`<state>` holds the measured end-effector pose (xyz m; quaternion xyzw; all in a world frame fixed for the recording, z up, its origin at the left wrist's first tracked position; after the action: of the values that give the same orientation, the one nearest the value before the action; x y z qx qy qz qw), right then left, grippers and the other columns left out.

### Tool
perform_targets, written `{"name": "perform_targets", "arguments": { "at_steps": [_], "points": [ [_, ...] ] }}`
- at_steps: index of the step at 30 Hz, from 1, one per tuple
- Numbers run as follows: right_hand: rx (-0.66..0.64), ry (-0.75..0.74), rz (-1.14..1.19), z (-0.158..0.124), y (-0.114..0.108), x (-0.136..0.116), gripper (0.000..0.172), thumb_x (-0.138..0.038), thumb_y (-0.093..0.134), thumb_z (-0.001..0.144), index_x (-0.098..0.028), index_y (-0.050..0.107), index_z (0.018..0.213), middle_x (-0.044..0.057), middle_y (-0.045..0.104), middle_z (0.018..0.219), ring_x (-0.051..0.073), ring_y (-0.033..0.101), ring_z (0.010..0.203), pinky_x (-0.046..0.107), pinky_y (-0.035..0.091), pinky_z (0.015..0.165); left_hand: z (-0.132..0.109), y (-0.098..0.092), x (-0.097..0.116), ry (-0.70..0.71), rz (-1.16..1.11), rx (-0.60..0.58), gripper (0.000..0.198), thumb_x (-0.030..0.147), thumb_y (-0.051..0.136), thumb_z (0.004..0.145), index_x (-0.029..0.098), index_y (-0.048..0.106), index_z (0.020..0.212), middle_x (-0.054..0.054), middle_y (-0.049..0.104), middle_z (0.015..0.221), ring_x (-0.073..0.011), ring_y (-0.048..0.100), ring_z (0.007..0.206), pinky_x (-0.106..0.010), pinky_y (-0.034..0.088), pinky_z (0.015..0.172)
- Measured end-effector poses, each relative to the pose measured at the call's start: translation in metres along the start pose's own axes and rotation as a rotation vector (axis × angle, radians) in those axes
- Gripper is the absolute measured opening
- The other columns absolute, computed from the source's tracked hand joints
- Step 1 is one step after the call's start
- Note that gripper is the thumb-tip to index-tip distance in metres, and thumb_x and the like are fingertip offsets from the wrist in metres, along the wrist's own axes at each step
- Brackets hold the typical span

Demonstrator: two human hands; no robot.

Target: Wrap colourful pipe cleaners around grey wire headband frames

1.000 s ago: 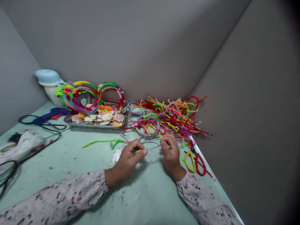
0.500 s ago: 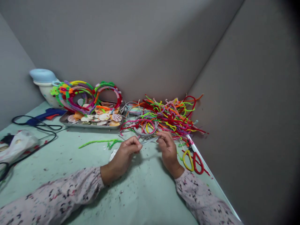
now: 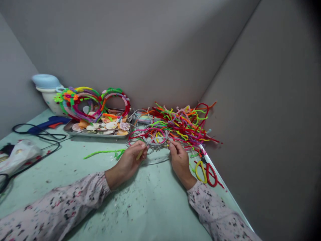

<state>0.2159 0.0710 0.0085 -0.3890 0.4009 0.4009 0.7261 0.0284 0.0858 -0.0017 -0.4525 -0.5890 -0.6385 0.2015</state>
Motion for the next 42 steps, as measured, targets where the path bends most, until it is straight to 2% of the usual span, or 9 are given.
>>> {"name": "perform_targets", "arguments": {
  "at_steps": [4,8,14,23,28,36,42],
  "points": [
    [0.013,0.023,-0.011,0.0,-0.002,0.001,0.032,-0.042,0.051,0.089,-0.017,0.067,0.098,0.004,0.067,0.087,0.018,0.059,0.081,0.031,0.045,0.078,0.002,-0.003,-0.001,-0.034,-0.005,0.012,0.02,0.033,0.057,0.083,0.014,0.061,0.077,-0.002,0.057,0.071,-0.0098,0.049,0.061,-0.021,0.04,0.058],
    [-0.002,0.063,-0.016,0.003,-0.002,0.01,0.03,-0.042,0.054,0.086,-0.017,0.069,0.093,0.004,0.068,0.085,0.019,0.059,0.079,0.031,0.045,0.076,0.005,-0.009,-0.004,-0.039,-0.005,0.041,0.017,0.03,0.059,0.081,0.014,0.064,0.079,-0.004,0.059,0.075,-0.0117,0.052,0.063,-0.022,0.042,0.056],
    [-0.06,0.101,-0.016,0.004,0.002,0.014,0.03,-0.042,0.054,0.084,-0.017,0.071,0.086,0.002,0.066,0.072,0.018,0.057,0.07,0.028,0.042,0.064,0.008,-0.011,-0.008,-0.012,0.074,0.013,0.012,0.026,0.066,0.078,0.014,0.065,0.077,-0.003,0.061,0.08,-0.0108,0.053,0.066,-0.02,0.043,0.059],
    [-0.07,0.128,0.002,0.004,0.002,0.014,0.03,-0.041,0.054,0.083,-0.017,0.072,0.083,0.0,0.06,0.062,0.017,0.052,0.064,0.027,0.039,0.059,0.009,-0.012,-0.011,-0.037,0.128,0.03,0.012,0.023,0.068,0.074,0.014,0.061,0.07,-0.001,0.059,0.071,-0.0089,0.048,0.056,-0.019,0.038,0.053],
    [-0.075,0.154,0.031,0.004,0.003,0.013,0.029,-0.04,0.054,0.083,-0.017,0.071,0.084,-0.001,0.056,0.058,0.016,0.05,0.06,0.026,0.038,0.056,0.009,-0.011,-0.009,-0.012,0.131,0.018,0.014,0.027,0.067,0.078,0.014,0.064,0.074,-0.002,0.06,0.075,-0.01,0.051,0.06,-0.02,0.04,0.057],
    [-0.137,0.107,0.017,0.004,0.008,0.006,0.029,-0.04,0.053,0.083,-0.018,0.072,0.083,-0.003,0.05,0.05,0.016,0.048,0.055,0.026,0.038,0.054,0.009,-0.007,-0.007,-0.004,0.141,-0.027,0.018,0.028,0.066,0.079,0.014,0.062,0.07,0.0,0.055,0.069,-0.0091,0.049,0.063,-0.02,0.039,0.06],
    [-0.237,0.153,-0.004,0.008,0.012,0.004,0.026,-0.036,0.053,0.083,-0.019,0.073,0.085,-0.003,0.052,0.054,0.014,0.046,0.055,0.025,0.036,0.053,0.01,-0.008,-0.01,-0.001,0.169,-0.029,0.021,0.032,0.064,0.082,0.013,0.062,0.071,-0.001,0.056,0.07,-0.0101,0.048,0.063,-0.021,0.038,0.061]
  ]
}}
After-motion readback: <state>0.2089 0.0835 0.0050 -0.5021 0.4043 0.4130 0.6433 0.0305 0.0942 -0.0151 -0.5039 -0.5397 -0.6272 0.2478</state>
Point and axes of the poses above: each hand's wrist, its own z-axis towards the middle knuckle, its own y-axis out of the palm, x = y × z, the point moved 8 cm from there along z, towards the middle knuckle
